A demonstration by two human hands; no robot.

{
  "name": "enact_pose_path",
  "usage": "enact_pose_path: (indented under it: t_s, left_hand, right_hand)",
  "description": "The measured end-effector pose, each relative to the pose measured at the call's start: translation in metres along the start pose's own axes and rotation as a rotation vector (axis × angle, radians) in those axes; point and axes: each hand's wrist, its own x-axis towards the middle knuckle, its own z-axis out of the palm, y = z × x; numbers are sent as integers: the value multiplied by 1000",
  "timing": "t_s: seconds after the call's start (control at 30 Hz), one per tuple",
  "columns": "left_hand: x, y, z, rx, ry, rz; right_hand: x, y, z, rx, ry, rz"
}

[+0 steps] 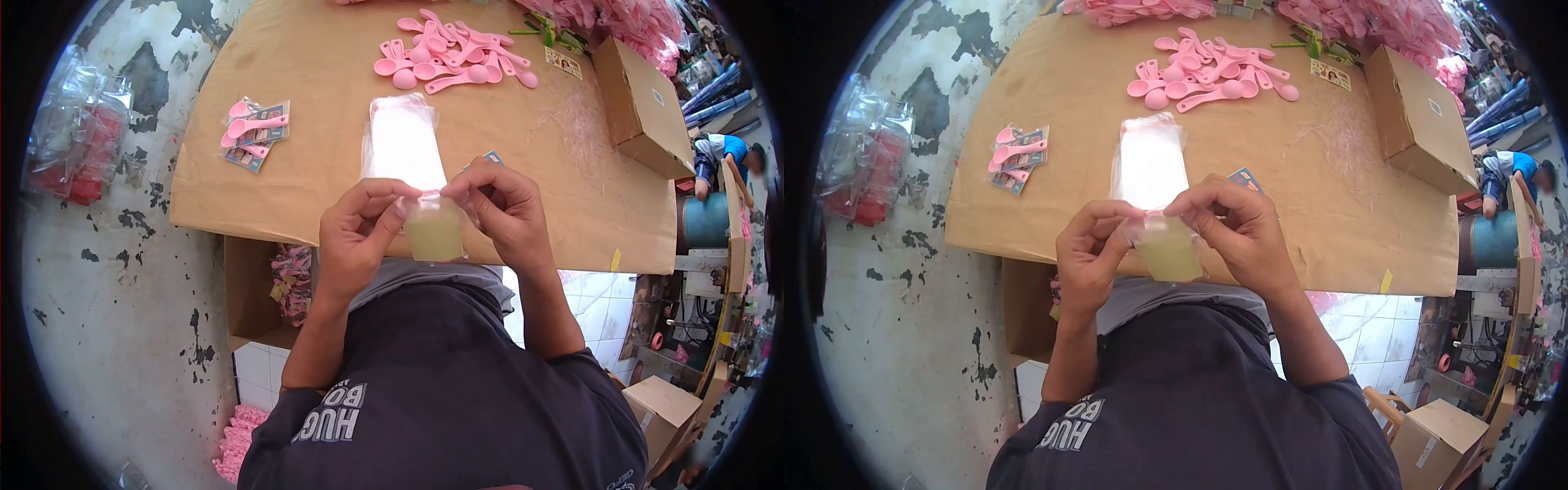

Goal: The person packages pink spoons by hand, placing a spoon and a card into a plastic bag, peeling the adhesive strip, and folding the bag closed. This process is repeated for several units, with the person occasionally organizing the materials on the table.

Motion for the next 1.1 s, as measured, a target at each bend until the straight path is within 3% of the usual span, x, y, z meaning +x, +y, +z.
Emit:
enact_pose_path:
  t_s: [0.07, 0.2, 0.27, 0.47, 0.63, 0.7, 0.87, 0.9, 0.97, 1.07, 1.1]
  left_hand:
    - [-7, -8, 1, -18, -52, 209]
    - [-23, -13, 2, 18, -102, 217]
    - [-30, -14, 3, 56, -135, 315]
    - [-59, -20, -3, 25, -66, 218]
    - [-65, -6, 11, -107, 79, 172]
    - [-64, -3, 4, -2, -16, 20]
    - [-61, -2, -17, 26, -81, 6]
    - [-57, 6, -21, 117, -28, 138]
    - [-44, 13, -36, 298, 72, 392]
    - [-14, 27, -83, 675, 233, 802]
    - [-8, 36, -96, 796, 313, 817]
  right_hand:
    - [-5, 3, -3, 29, -38, -43]
    - [-20, 7, -5, 19, -72, -126]
    - [-28, 10, -8, -15, -104, -167]
    - [-40, 6, 3, 29, -191, -139]
    - [-43, 2, 31, -38, -87, -88]
    - [-40, 4, 33, -58, -144, -132]
    - [-28, 2, 46, -104, -72, -142]
    - [-27, 2, 47, -111, -72, -144]
    - [-27, 0, 47, -511, 51, -105]
    - [-27, 9, 28, -680, 159, -140]
    - [-28, 10, 19, -694, 178, -127]
